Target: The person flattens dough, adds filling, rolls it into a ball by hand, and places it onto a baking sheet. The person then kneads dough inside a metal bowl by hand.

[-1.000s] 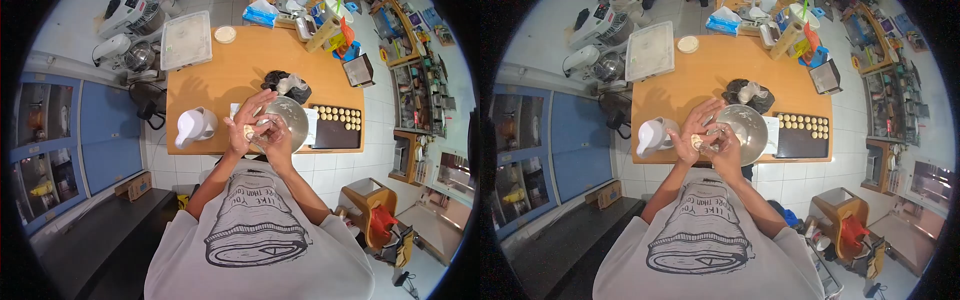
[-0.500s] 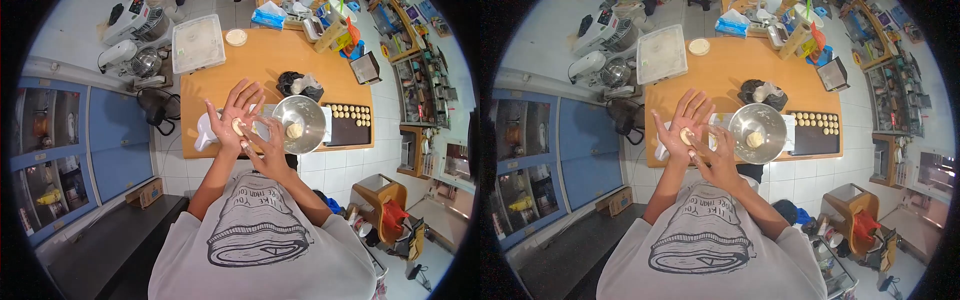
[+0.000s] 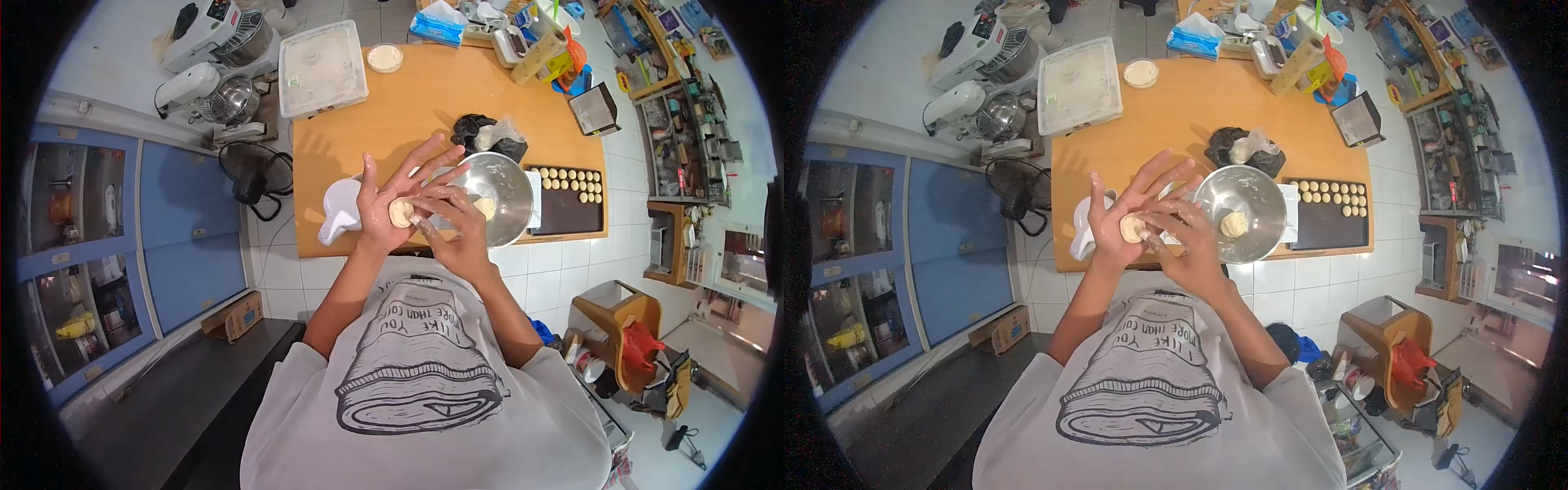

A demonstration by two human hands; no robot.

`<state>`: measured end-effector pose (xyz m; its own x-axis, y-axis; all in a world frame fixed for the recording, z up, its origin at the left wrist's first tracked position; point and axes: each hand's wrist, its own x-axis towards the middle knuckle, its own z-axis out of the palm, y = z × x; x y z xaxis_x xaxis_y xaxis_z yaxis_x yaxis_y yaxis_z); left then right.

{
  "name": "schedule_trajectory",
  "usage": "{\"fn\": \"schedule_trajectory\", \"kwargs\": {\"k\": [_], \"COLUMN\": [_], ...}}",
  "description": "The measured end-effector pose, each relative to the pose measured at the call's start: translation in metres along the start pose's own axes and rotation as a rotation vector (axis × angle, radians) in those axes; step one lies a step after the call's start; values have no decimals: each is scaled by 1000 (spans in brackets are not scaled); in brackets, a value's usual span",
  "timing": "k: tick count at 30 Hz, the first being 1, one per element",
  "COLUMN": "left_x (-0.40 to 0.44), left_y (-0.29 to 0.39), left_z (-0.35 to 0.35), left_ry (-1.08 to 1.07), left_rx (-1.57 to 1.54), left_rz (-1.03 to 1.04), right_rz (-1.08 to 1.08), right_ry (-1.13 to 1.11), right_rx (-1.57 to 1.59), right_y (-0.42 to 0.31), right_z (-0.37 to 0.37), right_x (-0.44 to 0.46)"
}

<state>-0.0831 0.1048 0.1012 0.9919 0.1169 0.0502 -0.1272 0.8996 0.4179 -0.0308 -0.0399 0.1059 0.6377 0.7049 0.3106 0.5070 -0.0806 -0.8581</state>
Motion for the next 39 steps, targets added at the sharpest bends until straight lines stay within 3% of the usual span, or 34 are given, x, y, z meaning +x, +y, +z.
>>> {"fn": "schedule_trajectory", "kwargs": {"k": [5, 11, 14, 17, 18, 21, 22, 25, 28, 39], "left_x": [8, 21, 30, 37, 41, 52, 55, 63, 67, 89], "left_y": [-8, -24, -29, -33, -35, -45, -50, -62, -73, -104], "left_z": [5, 1, -2, -1, 1, 13, 13, 13, 12, 10], "left_ry": [151, 168, 134, 65, 33, 22, 1, 46, 110, 409], "left_rx": [-67, 63, -13, -183, -246, -186, -163, -128, -160, -142], "left_rz": [110, 110, 67, -44, -91, -157, -159, -161, -157, 95], "right_rz": [-150, -93, -84, -24, 95, 83, -41, -33, 215, -39], "right_ry": [97, 55, -27, -270, -294, -108, -122, -180, -147, -89], "right_rx": [-150, -193, -167, 31, 132, -152, -191, -133, 139, -78], "right_y": [9, 7, 6, 20, 26, 24, 23, 42, 37, 60], "right_z": [3, -6, -25, -61, -68, -82, -87, -87, -94, -101], "right_x": [-11, -17, -9, 8, 11, 17, 24, 16, 16, -14]}}
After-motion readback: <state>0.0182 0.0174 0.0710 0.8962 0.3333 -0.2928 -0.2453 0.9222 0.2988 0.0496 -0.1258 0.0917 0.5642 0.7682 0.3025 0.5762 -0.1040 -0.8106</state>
